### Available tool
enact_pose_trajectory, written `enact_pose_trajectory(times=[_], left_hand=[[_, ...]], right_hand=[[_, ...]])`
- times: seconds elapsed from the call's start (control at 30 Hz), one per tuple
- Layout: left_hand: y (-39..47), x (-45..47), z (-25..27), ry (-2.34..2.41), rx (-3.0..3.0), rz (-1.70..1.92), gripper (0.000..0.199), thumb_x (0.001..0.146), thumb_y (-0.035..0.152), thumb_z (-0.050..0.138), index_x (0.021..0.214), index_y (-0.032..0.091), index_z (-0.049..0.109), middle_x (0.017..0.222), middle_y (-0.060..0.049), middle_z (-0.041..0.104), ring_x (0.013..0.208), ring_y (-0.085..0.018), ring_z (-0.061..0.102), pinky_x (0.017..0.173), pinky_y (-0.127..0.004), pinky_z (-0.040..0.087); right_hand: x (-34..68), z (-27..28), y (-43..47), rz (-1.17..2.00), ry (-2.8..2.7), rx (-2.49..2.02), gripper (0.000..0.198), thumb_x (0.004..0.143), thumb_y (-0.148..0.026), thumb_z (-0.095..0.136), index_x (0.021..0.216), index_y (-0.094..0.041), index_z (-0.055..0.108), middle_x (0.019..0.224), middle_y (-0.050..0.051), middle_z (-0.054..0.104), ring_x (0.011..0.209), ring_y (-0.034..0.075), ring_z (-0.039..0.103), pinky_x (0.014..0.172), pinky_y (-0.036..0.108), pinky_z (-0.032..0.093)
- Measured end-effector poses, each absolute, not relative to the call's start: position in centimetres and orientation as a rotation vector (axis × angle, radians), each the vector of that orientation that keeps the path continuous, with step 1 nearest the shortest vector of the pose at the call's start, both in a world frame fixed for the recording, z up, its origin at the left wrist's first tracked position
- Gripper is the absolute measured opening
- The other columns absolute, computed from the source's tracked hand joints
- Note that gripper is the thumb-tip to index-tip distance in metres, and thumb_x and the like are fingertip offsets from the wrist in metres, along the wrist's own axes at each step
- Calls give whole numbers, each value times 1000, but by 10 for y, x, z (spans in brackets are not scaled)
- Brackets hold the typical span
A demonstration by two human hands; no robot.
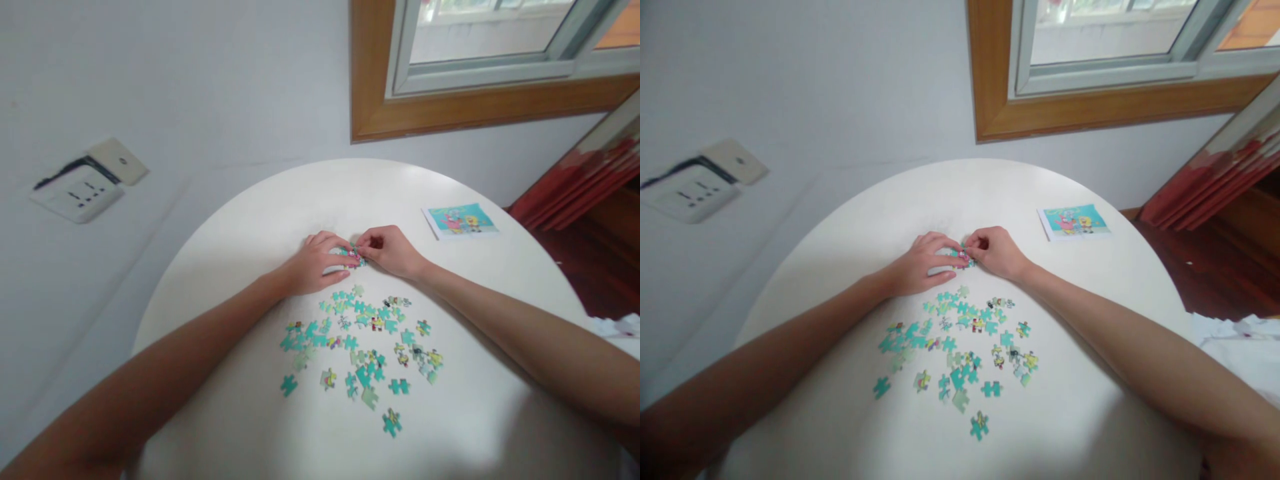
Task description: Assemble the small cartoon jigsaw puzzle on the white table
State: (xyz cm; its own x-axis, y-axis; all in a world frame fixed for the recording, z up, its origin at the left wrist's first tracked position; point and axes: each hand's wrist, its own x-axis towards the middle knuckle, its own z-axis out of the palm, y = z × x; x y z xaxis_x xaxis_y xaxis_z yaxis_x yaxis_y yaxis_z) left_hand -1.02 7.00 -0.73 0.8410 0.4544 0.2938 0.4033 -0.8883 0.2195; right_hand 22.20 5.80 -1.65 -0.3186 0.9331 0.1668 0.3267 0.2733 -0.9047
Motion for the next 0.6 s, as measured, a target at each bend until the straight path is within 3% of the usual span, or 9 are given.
enact_pose_trajectory(times=[0.27,0.6], left_hand=[[70,-10,-8,669,2871,519,27,96,38,58,120,32,69,127,-6,61,121,-27,47,104,-47,34],[71,-11,-8,640,2845,542,28,96,35,58,122,31,68,128,-6,61,121,-26,49,106,-46,35]], right_hand=[[222,-14,57,610,-2029,-1308,9,81,-24,67,83,-17,73,75,4,66,66,14,53,64,30,38],[231,-19,61,615,-1864,-1203,23,82,-13,52,88,-14,75,85,7,68,71,14,55,70,30,42]])
